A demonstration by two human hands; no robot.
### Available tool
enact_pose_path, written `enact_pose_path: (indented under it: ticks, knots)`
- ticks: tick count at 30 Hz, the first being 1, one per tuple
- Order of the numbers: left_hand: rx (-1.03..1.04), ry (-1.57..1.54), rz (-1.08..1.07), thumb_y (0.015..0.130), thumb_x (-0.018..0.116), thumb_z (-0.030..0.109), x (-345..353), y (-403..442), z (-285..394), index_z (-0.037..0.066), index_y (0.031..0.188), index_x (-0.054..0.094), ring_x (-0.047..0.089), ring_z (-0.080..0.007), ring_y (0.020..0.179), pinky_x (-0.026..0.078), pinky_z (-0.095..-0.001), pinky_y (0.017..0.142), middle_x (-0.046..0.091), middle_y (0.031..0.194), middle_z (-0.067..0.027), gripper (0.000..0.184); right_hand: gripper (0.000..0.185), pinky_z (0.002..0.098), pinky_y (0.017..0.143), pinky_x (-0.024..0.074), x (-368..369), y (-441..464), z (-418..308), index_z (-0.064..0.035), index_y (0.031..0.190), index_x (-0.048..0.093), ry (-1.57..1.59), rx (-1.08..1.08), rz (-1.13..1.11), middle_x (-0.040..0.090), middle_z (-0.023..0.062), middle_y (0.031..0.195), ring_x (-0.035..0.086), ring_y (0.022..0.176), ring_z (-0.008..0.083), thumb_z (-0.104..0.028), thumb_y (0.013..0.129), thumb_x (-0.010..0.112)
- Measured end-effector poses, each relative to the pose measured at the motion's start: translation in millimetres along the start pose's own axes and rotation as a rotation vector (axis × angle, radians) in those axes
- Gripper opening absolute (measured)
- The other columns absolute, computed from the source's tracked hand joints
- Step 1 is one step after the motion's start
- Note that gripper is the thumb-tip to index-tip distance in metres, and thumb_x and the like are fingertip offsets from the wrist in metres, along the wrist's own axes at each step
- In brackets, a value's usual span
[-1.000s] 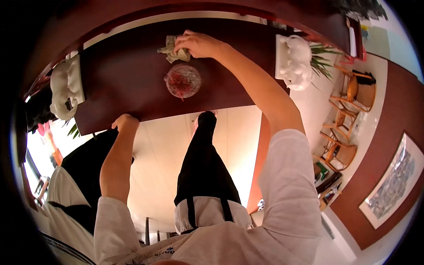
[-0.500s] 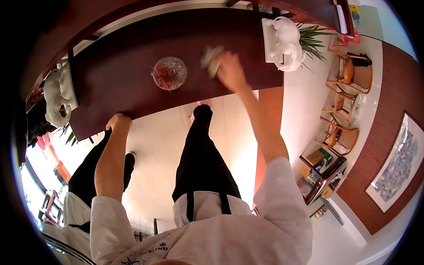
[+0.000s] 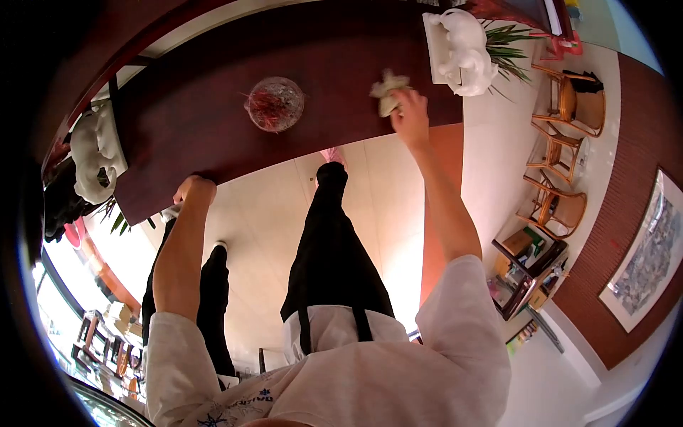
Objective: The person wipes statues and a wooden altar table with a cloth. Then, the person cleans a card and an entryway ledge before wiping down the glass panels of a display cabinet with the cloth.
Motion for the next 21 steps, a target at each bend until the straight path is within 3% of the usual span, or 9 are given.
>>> enact_pose_path:
  ticks: [3, 4, 7, 10, 11, 14, 15, 18, 21]
  knots:
    - [0.024, 0.018, 0.017, 0.100, 0.056, 0.041, -2, -2, 1, 0.013, 0.136, 0.070, 0.064, -0.0270, 0.126, 0.051, -0.0473, 0.107, 0.067, 0.141, -0.0028, 0.047, 0.052, 0.0456, 0.095, 0.0553, 16, 22, -13, -0.0175, 0.129, 0.067, 0.028, 0.033, 0.072, 0.062, 0.0050, 0.131, 0.053, 0.115, 0.0381, 0.001, 0.081, 0.065]
    - [0.026, 0.020, 0.026, 0.100, 0.057, 0.040, -3, -3, 2, 0.014, 0.136, 0.070, 0.064, -0.0269, 0.126, 0.050, -0.0475, 0.108, 0.067, 0.142, -0.0027, 0.047, 0.053, 0.0452, 0.098, 0.0552, 19, 38, -44, -0.0178, 0.131, 0.067, 0.037, 0.010, -0.006, 0.061, 0.0046, 0.134, 0.053, 0.116, 0.0379, 0.000, 0.082, 0.066]
    - [0.019, -0.015, 0.044, 0.099, 0.061, 0.039, -3, -7, 0, 0.015, 0.137, 0.070, 0.064, -0.0265, 0.127, 0.050, -0.0481, 0.108, 0.066, 0.143, -0.0023, 0.046, 0.063, 0.0436, 0.100, 0.0537, 53, 79, -96, -0.0173, 0.142, 0.058, 0.141, -0.283, -0.144, 0.062, 0.0057, 0.133, 0.054, 0.118, 0.0363, 0.000, 0.082, 0.067]
    - [-0.006, -0.027, 0.031, 0.098, 0.065, 0.037, -5, -6, 0, 0.016, 0.138, 0.070, 0.064, -0.0262, 0.128, 0.049, -0.0488, 0.109, 0.066, 0.144, -0.0020, 0.046, 0.067, 0.0447, 0.100, 0.0529, 53, 94, -120, -0.0148, 0.144, 0.053, 0.354, -0.220, -0.221, 0.063, 0.0080, 0.133, 0.054, 0.117, 0.0376, 0.001, 0.081, 0.068]
    - [0.043, 0.104, -0.011, 0.098, 0.066, 0.036, -1, -2, 0, 0.016, 0.137, 0.071, 0.064, -0.0273, 0.127, 0.050, -0.0504, 0.107, 0.067, 0.143, -0.0023, 0.044, 0.066, 0.0469, 0.100, 0.0528, 58, 91, -121, -0.0119, 0.143, 0.050, 0.399, -0.220, -0.234, 0.063, 0.0122, 0.135, 0.055, 0.116, 0.0400, 0.000, 0.080, 0.070]
    - [0.117, 0.288, -0.016, 0.096, 0.069, 0.033, -3, -1, 7, 0.015, 0.133, 0.073, 0.066, -0.0303, 0.125, 0.053, -0.0551, 0.102, 0.068, 0.141, -0.0034, 0.041, 0.062, 0.0482, 0.100, 0.0532, 48, 53, -127, -0.0081, 0.139, 0.051, 0.343, 0.085, -0.313, 0.065, 0.0148, 0.132, 0.056, 0.116, 0.0417, -0.003, 0.080, 0.072]
    - [0.081, 0.199, 0.048, 0.096, 0.069, 0.032, -5, -11, 4, 0.015, 0.132, 0.074, 0.066, -0.0310, 0.124, 0.054, -0.0566, 0.101, 0.068, 0.140, -0.0037, 0.040, 0.061, 0.0493, 0.097, 0.0547, 64, 33, -116, -0.0097, 0.137, 0.053, 0.358, -0.113, -0.173, 0.064, 0.0154, 0.128, 0.058, 0.117, 0.0419, -0.006, 0.079, 0.075]
    - [0.066, 0.091, 0.104, 0.096, 0.069, 0.032, -13, -31, 1, 0.015, 0.137, 0.070, 0.065, -0.0302, 0.127, 0.052, -0.0575, 0.103, 0.066, 0.144, -0.0040, 0.045, 0.059, 0.0486, 0.095, 0.0560, 33, -13, -104, -0.0106, 0.135, 0.057, 0.288, -0.022, -0.365, 0.063, 0.0145, 0.129, 0.059, 0.114, 0.0391, -0.008, 0.079, 0.077]
    - [0.016, -0.009, 0.084, 0.100, 0.062, 0.037, -10, -17, -1, 0.012, 0.142, 0.065, 0.063, -0.0273, 0.129, 0.050, -0.0518, 0.108, 0.065, 0.145, -0.0034, 0.050, 0.060, 0.0486, 0.097, 0.0523, 26, -40, -21, -0.0055, 0.137, 0.055, 0.173, 0.098, -0.166, 0.063, 0.0142, 0.130, 0.057, 0.114, 0.0386, -0.005, 0.081, 0.075]
Point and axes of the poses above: each hand's wrist, its own y-axis towards the middle knuckle, its own x-axis out of the palm, z = x × y, the point moved 3 cm from there along y, towards the middle knuckle
